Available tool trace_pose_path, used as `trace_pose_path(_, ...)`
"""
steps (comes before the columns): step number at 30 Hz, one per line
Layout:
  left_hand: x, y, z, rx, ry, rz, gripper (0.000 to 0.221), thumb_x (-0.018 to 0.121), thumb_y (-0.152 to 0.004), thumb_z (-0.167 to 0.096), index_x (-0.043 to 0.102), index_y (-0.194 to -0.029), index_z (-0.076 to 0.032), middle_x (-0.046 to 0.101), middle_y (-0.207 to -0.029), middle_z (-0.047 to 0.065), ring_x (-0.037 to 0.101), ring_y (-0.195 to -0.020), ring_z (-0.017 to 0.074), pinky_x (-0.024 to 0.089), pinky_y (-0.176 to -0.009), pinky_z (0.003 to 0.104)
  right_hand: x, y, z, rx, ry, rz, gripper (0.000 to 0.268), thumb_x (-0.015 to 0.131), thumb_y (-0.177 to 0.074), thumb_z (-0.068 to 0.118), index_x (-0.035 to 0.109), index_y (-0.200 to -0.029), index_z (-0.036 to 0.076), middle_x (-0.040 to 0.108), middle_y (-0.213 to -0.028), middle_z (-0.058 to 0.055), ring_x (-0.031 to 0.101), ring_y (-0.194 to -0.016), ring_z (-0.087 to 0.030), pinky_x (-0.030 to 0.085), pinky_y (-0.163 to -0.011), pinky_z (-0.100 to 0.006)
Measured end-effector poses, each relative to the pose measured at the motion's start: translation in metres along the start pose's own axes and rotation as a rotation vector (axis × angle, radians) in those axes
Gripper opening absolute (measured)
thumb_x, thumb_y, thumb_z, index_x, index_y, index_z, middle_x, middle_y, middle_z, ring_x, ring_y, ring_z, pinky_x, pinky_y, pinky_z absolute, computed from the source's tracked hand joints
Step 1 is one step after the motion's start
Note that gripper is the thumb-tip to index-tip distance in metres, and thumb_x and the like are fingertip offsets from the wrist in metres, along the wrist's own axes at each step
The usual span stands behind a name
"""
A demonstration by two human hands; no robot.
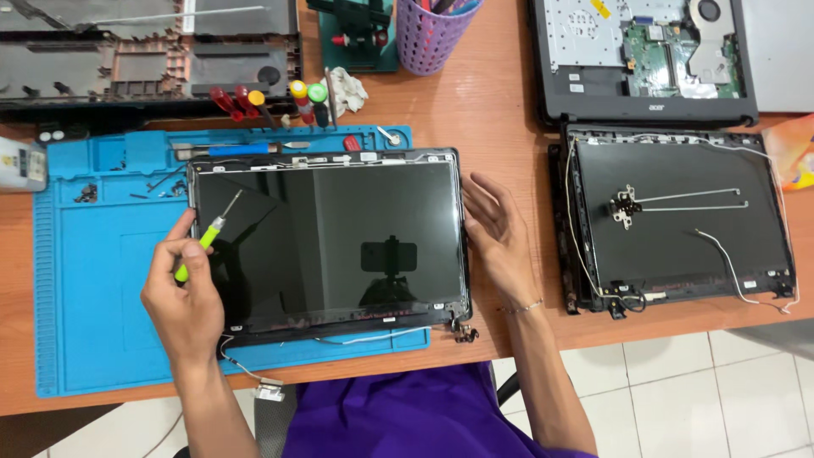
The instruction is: The person removes the plastic bezel from a laptop screen by hand, then uses a screwdriver to remove internal screws and detach cables to lift the LCD panel from the housing.
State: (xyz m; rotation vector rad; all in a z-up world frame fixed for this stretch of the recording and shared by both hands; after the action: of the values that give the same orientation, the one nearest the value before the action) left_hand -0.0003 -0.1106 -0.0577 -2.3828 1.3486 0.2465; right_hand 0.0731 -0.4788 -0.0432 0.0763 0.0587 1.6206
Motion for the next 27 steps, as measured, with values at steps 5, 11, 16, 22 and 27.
trace_pose_path(5,0.001,-0.001,0.0,-0.029,-0.018,-0.017,0.029,0.054,-0.115,-0.022,0.059,-0.104,0.004,0.068,-0.142,0.02,0.067,-0.102,0.0189,0.053,-0.092,0.032,-0.002,-0.003,-0.002,-0.066,0.026,0.085,0.06,0.06,-0.094,-0.008,0.042,-0.151,0.001,0.048,-0.157,-0.019,0.045,-0.148,-0.029,0.038,-0.124,-0.041)
trace_pose_path(11,0.0,0.001,-0.003,0.081,-0.082,-0.02,0.024,0.059,-0.116,-0.019,0.061,-0.106,0.003,0.069,-0.134,0.018,0.067,-0.111,0.0244,0.053,-0.095,0.034,-0.003,0.015,0.009,-0.013,0.173,0.07,0.057,0.07,-0.089,-0.003,0.052,-0.143,0.002,0.056,-0.149,-0.013,0.055,-0.139,-0.025,0.048,-0.116,-0.039)
trace_pose_path(16,-0.01,0.009,-0.004,0.132,-0.365,-0.108,0.018,0.067,-0.111,-0.015,0.066,-0.106,0.002,0.068,-0.105,0.018,0.063,-0.103,0.036,0.049,-0.091,0.044,-0.012,0.034,0.015,-0.066,0.302,0.088,0.051,0.077,-0.085,-0.002,0.063,-0.133,0.0,0.065,-0.128,-0.01,0.065,-0.116,-0.017,0.056,-0.098,-0.031)
trace_pose_path(22,-0.024,0.02,-0.003,-0.097,-0.376,-0.141,0.017,0.064,-0.107,-0.019,0.064,-0.112,-0.002,0.069,-0.101,0.012,0.064,-0.101,0.0325,0.044,-0.096,0.044,-0.016,0.038,0.007,-0.04,0.268,0.069,0.047,0.077,-0.083,-0.004,0.066,-0.129,-0.003,0.067,-0.11,-0.007,0.067,-0.097,-0.011,0.056,-0.084,-0.024)
trace_pose_path(27,-0.032,0.027,0.006,-0.048,-0.552,-0.293,0.015,0.067,-0.105,-0.019,0.066,-0.109,-0.005,0.069,-0.104,0.011,0.062,-0.107,0.0314,0.038,-0.097,0.047,-0.015,0.036,0.004,0.002,0.286,0.03,0.048,0.077,-0.084,-0.003,0.065,-0.13,-0.003,0.071,-0.104,-0.009,0.068,-0.093,-0.012,0.055,-0.082,-0.024)
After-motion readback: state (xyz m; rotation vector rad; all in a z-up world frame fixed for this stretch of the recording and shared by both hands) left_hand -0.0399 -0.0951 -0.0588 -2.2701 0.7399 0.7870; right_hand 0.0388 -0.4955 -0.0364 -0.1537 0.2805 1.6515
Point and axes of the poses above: each hand's wrist, its own y-axis away from the middle knuckle, its own x-axis out of the palm, z = x × y, the point moved 1 cm from there along -y, towards the middle knuckle
